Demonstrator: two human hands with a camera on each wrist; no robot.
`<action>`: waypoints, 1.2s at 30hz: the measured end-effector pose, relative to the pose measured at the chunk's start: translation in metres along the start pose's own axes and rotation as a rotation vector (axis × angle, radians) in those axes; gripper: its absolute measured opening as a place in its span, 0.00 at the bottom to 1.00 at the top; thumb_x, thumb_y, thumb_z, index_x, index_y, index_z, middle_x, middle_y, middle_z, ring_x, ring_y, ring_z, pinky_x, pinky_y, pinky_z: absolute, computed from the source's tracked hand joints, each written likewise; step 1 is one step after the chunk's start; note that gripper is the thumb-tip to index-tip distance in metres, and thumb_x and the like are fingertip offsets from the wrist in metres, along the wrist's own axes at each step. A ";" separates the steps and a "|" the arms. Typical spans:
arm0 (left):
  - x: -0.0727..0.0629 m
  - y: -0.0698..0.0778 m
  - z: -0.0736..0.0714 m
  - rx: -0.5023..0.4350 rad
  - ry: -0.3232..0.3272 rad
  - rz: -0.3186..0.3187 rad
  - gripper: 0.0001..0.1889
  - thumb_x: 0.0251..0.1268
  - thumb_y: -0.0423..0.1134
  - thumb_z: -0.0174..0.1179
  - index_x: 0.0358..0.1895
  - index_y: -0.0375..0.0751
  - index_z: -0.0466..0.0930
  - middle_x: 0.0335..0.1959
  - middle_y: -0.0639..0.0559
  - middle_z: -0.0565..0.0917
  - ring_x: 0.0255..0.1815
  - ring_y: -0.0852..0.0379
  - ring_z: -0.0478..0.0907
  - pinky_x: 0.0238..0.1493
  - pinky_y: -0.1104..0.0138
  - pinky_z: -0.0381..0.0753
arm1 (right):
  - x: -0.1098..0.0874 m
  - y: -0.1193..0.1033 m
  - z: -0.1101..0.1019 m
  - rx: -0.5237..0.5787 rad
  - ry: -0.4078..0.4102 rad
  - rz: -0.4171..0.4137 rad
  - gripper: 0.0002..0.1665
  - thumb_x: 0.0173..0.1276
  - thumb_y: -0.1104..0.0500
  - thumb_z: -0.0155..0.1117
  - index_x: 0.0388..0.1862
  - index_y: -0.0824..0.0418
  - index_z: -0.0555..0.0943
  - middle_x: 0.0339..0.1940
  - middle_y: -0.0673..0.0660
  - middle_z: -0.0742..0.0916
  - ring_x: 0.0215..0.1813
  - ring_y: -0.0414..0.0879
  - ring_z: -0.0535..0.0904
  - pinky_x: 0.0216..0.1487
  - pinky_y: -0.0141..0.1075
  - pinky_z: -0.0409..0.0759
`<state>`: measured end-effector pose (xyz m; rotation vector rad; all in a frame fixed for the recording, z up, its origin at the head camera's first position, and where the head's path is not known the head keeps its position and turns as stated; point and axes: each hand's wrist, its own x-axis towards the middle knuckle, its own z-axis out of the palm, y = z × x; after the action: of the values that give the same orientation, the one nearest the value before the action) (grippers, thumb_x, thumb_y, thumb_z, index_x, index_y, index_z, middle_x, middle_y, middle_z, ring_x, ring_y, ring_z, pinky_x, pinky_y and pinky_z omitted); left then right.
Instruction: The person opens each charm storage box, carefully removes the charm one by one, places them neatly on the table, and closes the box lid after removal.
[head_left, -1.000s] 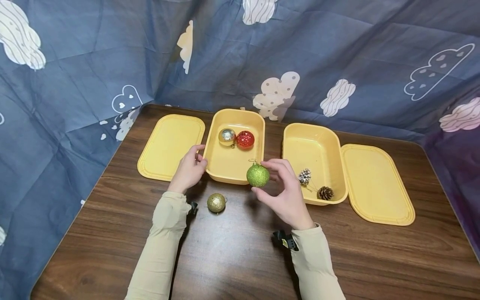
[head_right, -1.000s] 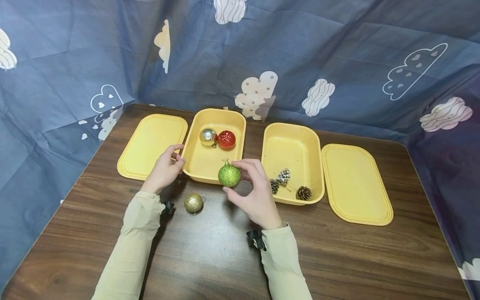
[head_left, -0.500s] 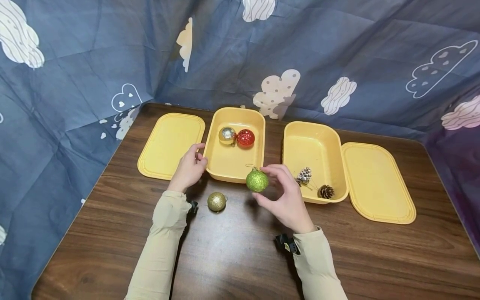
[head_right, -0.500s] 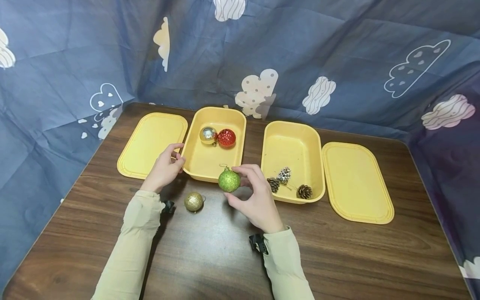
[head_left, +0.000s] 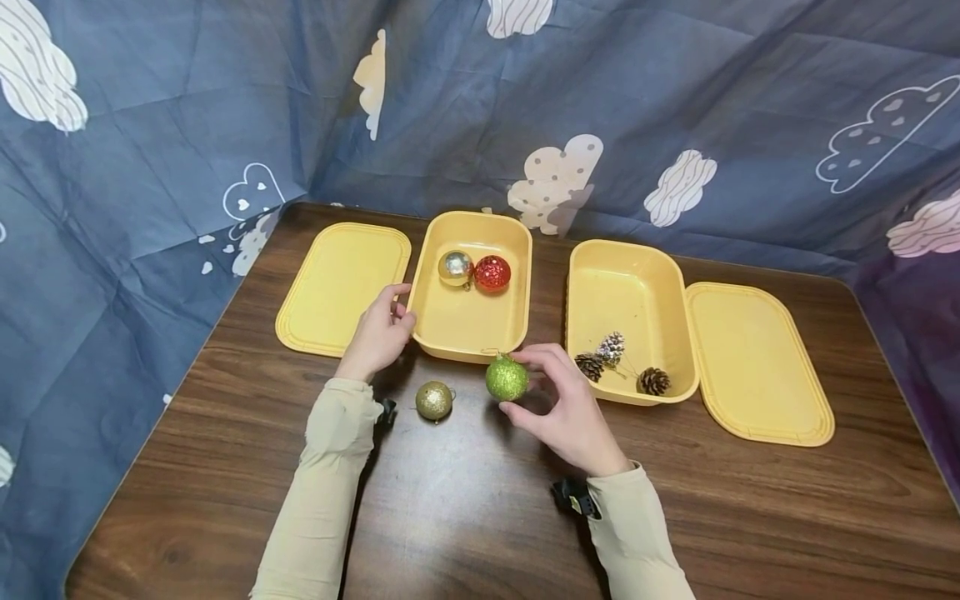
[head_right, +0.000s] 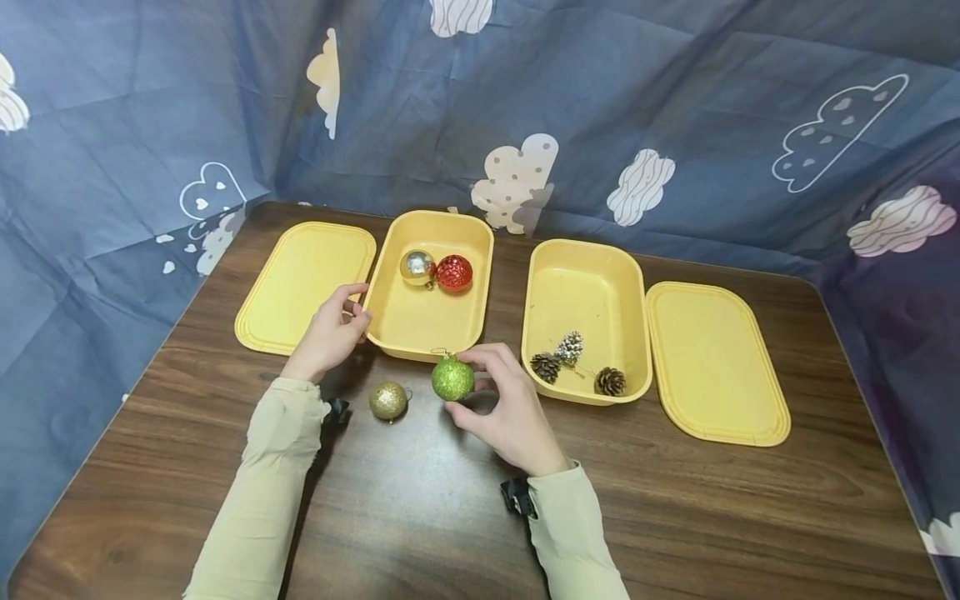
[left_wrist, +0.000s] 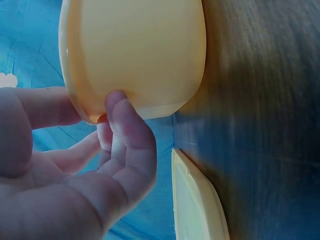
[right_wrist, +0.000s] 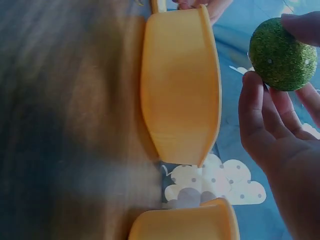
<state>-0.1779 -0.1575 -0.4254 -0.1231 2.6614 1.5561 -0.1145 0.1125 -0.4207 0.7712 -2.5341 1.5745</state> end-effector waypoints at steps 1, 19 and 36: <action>0.000 0.000 0.000 -0.001 0.000 0.001 0.25 0.69 0.34 0.49 0.69 0.40 0.63 0.38 0.45 0.73 0.33 0.55 0.73 0.34 0.67 0.75 | -0.001 0.001 0.000 0.007 -0.009 0.004 0.32 0.49 0.67 0.77 0.55 0.60 0.77 0.53 0.53 0.79 0.50 0.40 0.77 0.48 0.30 0.81; -0.001 -0.002 -0.001 0.011 -0.006 -0.014 0.25 0.69 0.35 0.49 0.69 0.40 0.63 0.38 0.46 0.72 0.32 0.55 0.73 0.34 0.67 0.75 | -0.004 0.020 0.003 -0.017 -0.173 0.123 0.31 0.48 0.63 0.79 0.53 0.56 0.78 0.47 0.51 0.82 0.46 0.46 0.80 0.48 0.35 0.83; 0.001 -0.001 0.001 -0.002 -0.007 -0.011 0.25 0.69 0.34 0.49 0.69 0.40 0.63 0.37 0.46 0.72 0.31 0.55 0.74 0.34 0.67 0.75 | -0.006 0.029 0.006 -0.192 -0.253 0.167 0.30 0.51 0.54 0.77 0.53 0.53 0.79 0.45 0.47 0.83 0.45 0.40 0.78 0.50 0.38 0.80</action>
<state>-0.1785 -0.1574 -0.4268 -0.1313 2.6497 1.5526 -0.1215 0.1202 -0.4493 0.7989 -2.9475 1.3203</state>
